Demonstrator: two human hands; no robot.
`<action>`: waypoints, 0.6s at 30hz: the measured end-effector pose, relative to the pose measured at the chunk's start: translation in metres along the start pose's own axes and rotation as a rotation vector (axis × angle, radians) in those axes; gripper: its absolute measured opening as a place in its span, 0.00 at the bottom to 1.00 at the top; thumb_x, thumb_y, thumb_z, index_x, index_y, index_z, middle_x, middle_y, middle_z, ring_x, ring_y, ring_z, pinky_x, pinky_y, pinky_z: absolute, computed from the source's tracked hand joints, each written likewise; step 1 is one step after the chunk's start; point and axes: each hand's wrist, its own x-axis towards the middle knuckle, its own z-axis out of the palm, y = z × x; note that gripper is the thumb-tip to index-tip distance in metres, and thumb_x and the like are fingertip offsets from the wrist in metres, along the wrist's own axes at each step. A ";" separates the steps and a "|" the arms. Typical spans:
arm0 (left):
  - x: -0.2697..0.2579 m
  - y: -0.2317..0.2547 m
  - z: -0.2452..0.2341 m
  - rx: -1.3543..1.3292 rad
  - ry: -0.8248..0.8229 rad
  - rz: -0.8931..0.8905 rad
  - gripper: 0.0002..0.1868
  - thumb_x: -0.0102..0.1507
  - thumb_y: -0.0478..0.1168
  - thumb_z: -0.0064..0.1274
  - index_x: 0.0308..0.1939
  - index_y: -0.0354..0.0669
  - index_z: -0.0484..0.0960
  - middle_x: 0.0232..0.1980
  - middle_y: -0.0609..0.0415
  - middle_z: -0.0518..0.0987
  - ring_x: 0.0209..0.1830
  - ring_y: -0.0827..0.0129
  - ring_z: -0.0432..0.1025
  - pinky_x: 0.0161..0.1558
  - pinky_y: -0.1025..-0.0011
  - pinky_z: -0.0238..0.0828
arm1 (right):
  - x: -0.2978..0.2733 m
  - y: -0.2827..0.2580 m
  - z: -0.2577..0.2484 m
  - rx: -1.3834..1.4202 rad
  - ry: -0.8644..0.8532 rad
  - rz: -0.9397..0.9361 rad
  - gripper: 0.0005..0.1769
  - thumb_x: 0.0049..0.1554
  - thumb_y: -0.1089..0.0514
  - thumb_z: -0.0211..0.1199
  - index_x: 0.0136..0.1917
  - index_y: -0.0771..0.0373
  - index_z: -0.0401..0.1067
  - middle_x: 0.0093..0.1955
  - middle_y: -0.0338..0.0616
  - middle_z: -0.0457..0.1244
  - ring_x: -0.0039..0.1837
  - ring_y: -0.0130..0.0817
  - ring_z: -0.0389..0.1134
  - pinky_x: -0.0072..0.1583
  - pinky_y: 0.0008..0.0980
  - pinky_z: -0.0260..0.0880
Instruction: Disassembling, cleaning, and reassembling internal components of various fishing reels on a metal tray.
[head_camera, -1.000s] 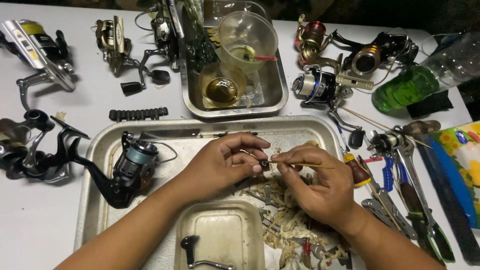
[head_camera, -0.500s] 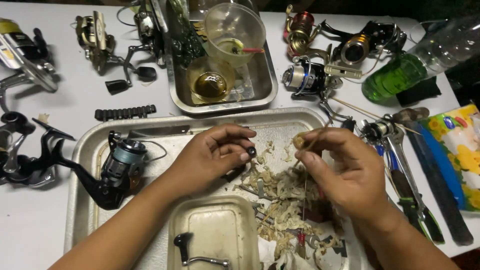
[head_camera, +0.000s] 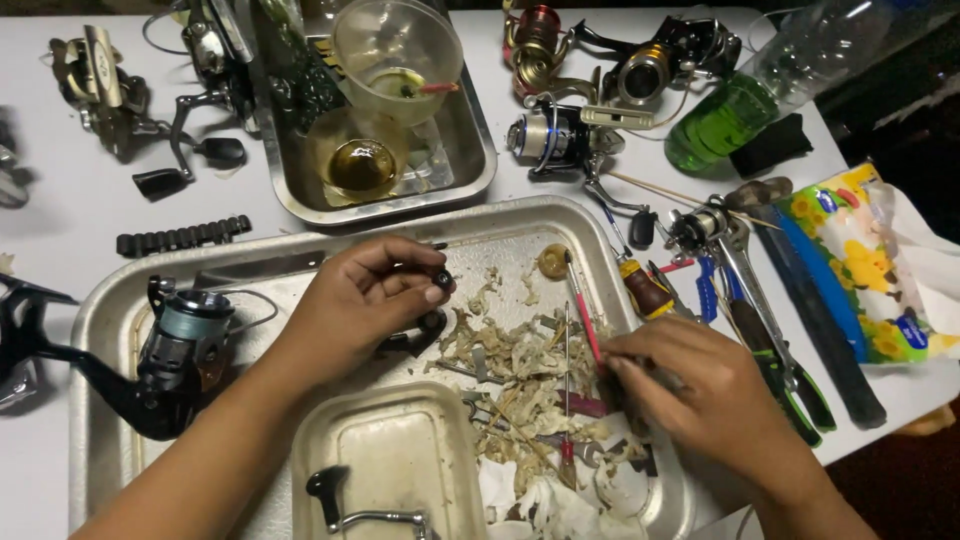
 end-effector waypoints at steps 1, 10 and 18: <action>0.001 -0.004 -0.001 0.001 -0.007 -0.001 0.17 0.58 0.28 0.61 0.51 0.37 0.82 0.50 0.49 0.85 0.47 0.69 0.80 0.56 0.72 0.81 | 0.002 -0.002 -0.001 -0.003 0.003 0.006 0.07 0.56 0.63 0.65 0.49 0.64 0.79 0.42 0.47 0.74 0.43 0.34 0.77 0.50 0.28 0.82; 0.009 -0.017 -0.007 -0.194 0.079 0.102 0.19 0.56 0.26 0.62 0.50 0.36 0.78 0.48 0.46 0.83 0.44 0.69 0.79 0.52 0.74 0.80 | 0.033 -0.008 0.006 -0.238 -0.087 -0.212 0.09 0.58 0.64 0.67 0.53 0.65 0.78 0.42 0.48 0.64 0.42 0.42 0.63 0.43 0.37 0.66; -0.001 0.000 -0.004 -0.185 0.044 0.024 0.16 0.59 0.28 0.60 0.50 0.39 0.77 0.43 0.45 0.84 0.43 0.64 0.82 0.43 0.71 0.82 | 0.027 -0.030 0.007 -0.077 -0.135 -0.335 0.09 0.55 0.63 0.70 0.50 0.61 0.78 0.42 0.44 0.68 0.44 0.38 0.69 0.45 0.33 0.73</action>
